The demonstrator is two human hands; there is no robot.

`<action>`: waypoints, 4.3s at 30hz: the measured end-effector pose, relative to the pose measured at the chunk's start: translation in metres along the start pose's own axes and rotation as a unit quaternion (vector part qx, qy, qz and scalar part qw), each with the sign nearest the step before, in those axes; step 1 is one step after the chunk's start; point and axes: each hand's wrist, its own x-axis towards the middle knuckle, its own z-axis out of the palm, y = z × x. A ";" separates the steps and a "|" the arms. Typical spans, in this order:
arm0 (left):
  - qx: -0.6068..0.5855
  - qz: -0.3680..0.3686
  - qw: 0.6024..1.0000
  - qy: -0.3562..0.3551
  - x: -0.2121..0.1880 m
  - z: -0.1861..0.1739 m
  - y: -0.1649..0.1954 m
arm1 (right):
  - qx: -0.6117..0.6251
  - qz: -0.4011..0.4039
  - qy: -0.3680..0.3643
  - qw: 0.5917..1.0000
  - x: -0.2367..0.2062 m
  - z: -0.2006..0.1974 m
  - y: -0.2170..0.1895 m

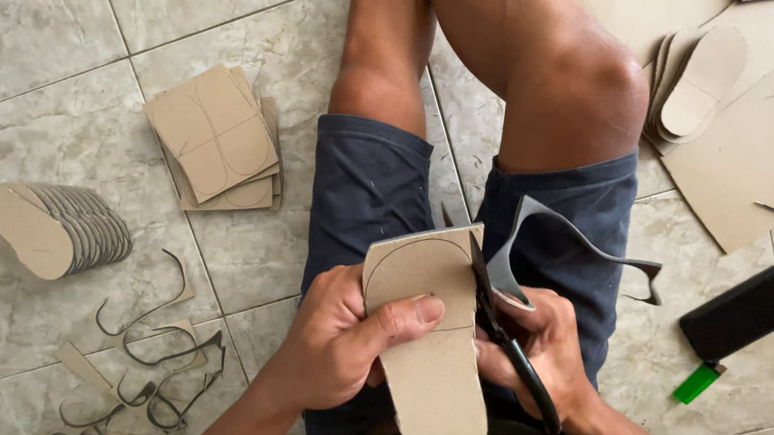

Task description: The person sits on the tiled floor and cuts sandal insoles out of cardboard sheets using scissors, following drawn outlines. They trim the curved edges of each cut insole, set finished pieces on a growing stack, and pick up new marked cardboard sheets to cut the next pair.

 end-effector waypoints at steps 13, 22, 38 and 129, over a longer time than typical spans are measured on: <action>-0.032 -0.043 0.996 -0.071 0.004 -0.014 0.015 | 0.073 0.040 -0.031 0.996 0.003 -0.001 -0.011; 0.023 -0.072 0.991 -0.112 0.007 -0.023 0.027 | 0.034 0.061 -0.065 0.995 0.006 -0.007 -0.017; 0.013 0.167 0.979 0.113 0.022 0.008 -0.013 | 0.125 0.079 -0.037 0.988 0.012 -0.007 -0.018; 0.011 0.201 0.965 0.166 0.032 0.016 -0.018 | -0.001 0.011 0.105 0.994 0.020 -0.013 0.005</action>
